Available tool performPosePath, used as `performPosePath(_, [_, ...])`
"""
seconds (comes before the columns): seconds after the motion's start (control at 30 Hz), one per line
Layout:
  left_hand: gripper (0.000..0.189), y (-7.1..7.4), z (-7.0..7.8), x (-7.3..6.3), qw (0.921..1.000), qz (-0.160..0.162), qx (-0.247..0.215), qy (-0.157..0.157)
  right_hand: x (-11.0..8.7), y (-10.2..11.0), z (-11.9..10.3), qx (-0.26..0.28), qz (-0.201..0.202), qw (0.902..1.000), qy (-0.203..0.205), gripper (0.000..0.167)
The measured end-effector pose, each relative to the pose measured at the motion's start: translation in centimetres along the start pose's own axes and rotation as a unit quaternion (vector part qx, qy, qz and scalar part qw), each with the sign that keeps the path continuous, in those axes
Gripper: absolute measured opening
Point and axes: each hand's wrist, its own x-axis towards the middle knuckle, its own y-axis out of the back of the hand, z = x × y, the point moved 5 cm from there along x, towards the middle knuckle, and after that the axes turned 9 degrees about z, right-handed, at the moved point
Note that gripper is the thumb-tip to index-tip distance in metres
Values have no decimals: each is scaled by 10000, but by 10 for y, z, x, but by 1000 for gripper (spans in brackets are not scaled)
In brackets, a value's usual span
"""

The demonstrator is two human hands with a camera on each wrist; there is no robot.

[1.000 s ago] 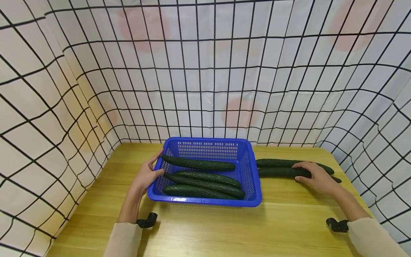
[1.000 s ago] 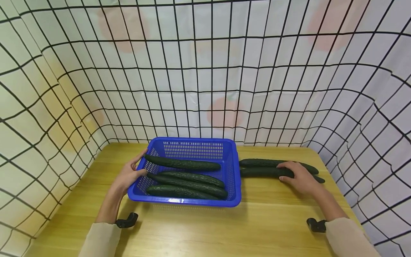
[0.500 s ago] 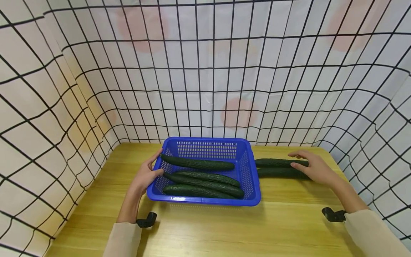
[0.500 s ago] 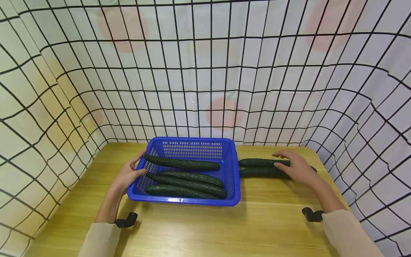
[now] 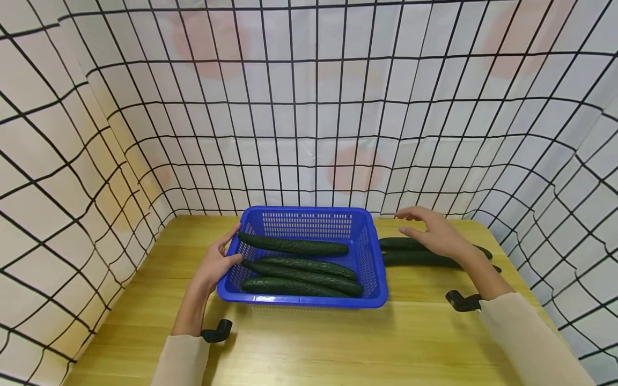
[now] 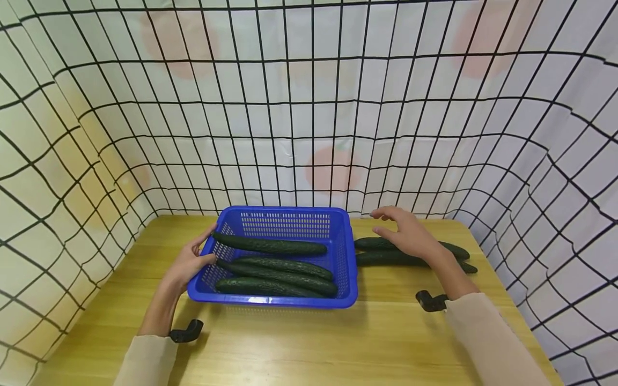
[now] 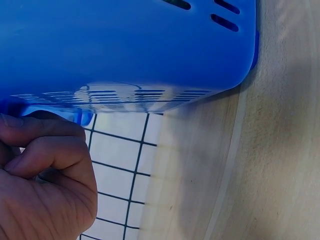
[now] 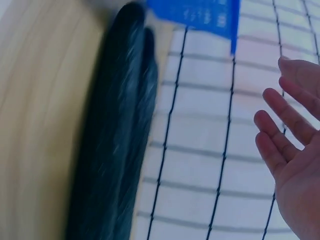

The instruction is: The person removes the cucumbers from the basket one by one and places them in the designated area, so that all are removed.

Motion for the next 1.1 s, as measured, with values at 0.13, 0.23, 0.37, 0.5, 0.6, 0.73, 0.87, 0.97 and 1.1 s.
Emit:
performPosePath(0.13, [89,0,0,1,10000,-8,32,13,15,-9,-22,246,-24,9996,152,42])
performPosePath(0.23, [89,1,0,1,10000,-67,-26,-30,26,-16,-38,448,-45,9987,255,42])
performPosePath(0.37, [90,0,-1,1,9998,-135,-153,-39,37,-25,-55,697,-177,9970,302,43])
performPosePath(0.5, [91,-1,-1,0,9997,-178,-164,-53,45,-34,-69,911,-301,9948,350,45])
performPosePath(0.6, [90,0,-1,0,9998,-149,-135,-49,51,-40,-79,970,-355,9939,387,44])
performPosePath(0.73, [89,1,-1,0,10000,-67,-26,-22,59,-45,-94,942,-428,9937,435,42])
performPosePath(0.87, [89,2,0,0,10000,-45,42,-22,67,-52,-110,888,-469,9933,576,43])
performPosePath(0.97, [89,2,0,0,10000,-53,19,-26,74,-62,-120,876,-550,9922,696,43])
performPosePath(1.1, [88,1,-1,0,10000,-39,19,-39,83,-79,-131,902,-757,9900,778,45])
